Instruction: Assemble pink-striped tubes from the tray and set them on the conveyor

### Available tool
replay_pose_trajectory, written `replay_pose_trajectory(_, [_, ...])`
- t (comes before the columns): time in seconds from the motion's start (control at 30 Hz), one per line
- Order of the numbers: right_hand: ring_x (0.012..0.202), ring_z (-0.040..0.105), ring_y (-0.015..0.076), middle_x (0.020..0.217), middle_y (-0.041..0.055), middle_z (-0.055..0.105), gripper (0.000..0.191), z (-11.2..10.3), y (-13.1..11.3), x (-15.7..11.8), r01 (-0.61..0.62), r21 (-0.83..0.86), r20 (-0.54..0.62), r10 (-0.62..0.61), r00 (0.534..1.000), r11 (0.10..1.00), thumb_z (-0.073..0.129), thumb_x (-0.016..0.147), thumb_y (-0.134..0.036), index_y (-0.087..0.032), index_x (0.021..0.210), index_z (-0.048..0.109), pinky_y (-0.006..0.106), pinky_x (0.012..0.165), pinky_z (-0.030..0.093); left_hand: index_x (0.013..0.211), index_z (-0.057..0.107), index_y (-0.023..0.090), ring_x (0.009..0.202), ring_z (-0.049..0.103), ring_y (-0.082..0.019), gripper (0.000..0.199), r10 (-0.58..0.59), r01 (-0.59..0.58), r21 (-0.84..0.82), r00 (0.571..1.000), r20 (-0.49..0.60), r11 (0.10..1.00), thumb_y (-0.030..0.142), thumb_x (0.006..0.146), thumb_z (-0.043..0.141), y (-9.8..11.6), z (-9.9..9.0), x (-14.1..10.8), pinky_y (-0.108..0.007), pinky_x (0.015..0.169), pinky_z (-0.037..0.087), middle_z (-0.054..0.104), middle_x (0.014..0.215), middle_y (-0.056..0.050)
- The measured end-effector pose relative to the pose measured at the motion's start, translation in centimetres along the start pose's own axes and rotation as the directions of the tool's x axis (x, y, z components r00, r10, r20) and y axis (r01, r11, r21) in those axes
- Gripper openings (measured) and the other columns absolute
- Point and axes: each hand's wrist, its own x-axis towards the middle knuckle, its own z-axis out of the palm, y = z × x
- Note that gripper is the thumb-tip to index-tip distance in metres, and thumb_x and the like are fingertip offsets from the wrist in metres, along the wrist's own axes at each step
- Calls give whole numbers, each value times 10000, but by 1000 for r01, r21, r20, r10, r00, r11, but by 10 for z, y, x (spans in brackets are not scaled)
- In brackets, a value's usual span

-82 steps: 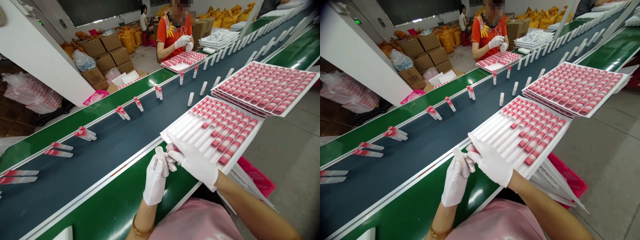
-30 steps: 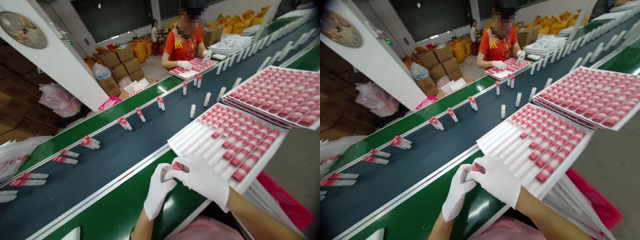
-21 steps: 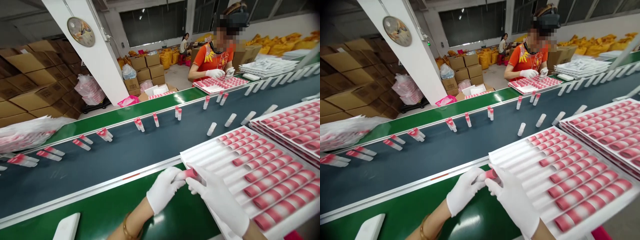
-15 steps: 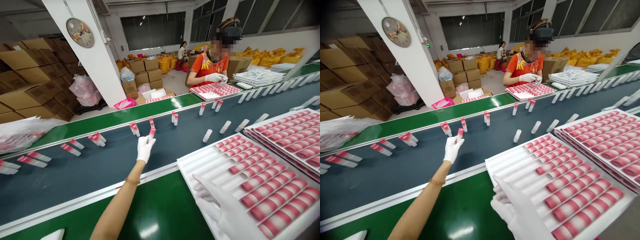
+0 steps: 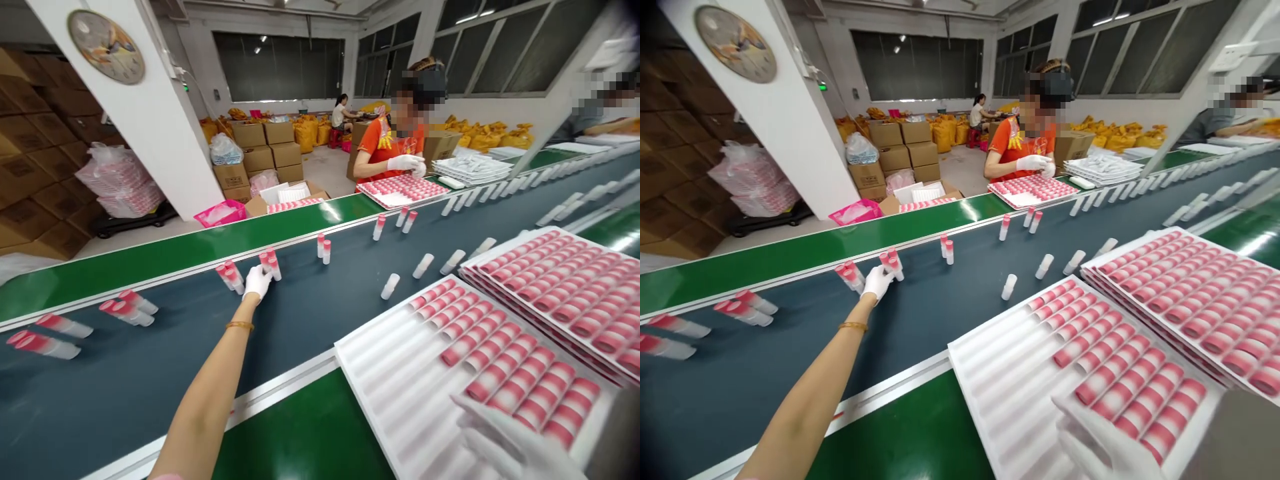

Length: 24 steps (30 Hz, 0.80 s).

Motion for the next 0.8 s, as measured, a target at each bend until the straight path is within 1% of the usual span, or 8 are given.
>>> replay_pose_trajectory(0.17, [910,681,236,980,74,698,406,18,-79,83,222,-53,20,-222,975,974,611,924,-435,-173,1232,645,373,843,581,1014,706,113,1028,680,-266,175,14,-13,-51,1000,14,999,176,859,655,1,-10,-5,-401,957,511,742,1011,-90])
replay_pose_trajectory(0.27, [893,659,194,1060,72,655,332,39,-119,121,300,-38,9,-300,954,953,616,977,-402,-146,1187,621,365,794,581,1120,695,95,1139,644,-326,332,-40,36,-87,998,-49,996,113,797,620,3,-17,-21,-397,1010,479,743,1077,-131])
replay_pose_trajectory(0.47, [920,648,203,1107,69,634,301,89,-139,132,443,1,125,-440,889,896,622,984,-375,-134,1164,619,362,784,581,1403,516,67,1186,620,-346,651,-101,69,-186,981,-168,980,212,776,619,25,-11,-119,-453,1079,430,555,1377,-231])
replay_pose_trajectory(0.53, [843,657,173,1013,54,658,263,107,-132,116,466,1,206,-456,866,885,630,980,-362,-124,1092,641,330,737,584,1447,472,150,1193,616,-315,700,50,-36,-382,998,29,923,309,791,658,46,-7,-170,-421,1037,475,535,1414,-184])
replay_pose_trajectory(0.57, [787,660,155,943,39,671,240,115,-126,105,473,1,256,-457,852,881,645,971,-352,-122,1040,657,303,700,582,1465,443,180,1206,605,-303,725,173,-56,-508,967,185,860,359,801,674,59,-6,-196,-401,1017,489,547,1405,-160])
replay_pose_trajectory(0.63, [712,663,133,836,10,685,201,123,-112,79,483,-10,340,-451,825,876,673,943,-337,-136,949,692,252,648,570,1444,463,201,1134,620,-283,696,383,0,-639,801,461,769,433,825,684,84,-8,-245,-372,953,509,627,1274,-127])
replay_pose_trajectory(0.7, [756,682,137,868,6,711,167,112,-95,55,491,-48,370,-441,818,870,660,936,-320,-165,953,719,230,676,569,1335,567,182,897,630,-240,572,427,59,-617,670,607,785,493,862,644,100,-13,-282,-343,824,508,675,988,-80])
replay_pose_trajectory(0.8, [1016,665,178,1126,56,696,236,56,-65,36,503,-177,316,-435,843,846,508,1005,-265,-190,1131,693,280,880,551,1279,583,175,653,487,-164,526,334,151,-577,687,645,803,539,900,577,101,-23,-315,-299,673,429,564,769,0])
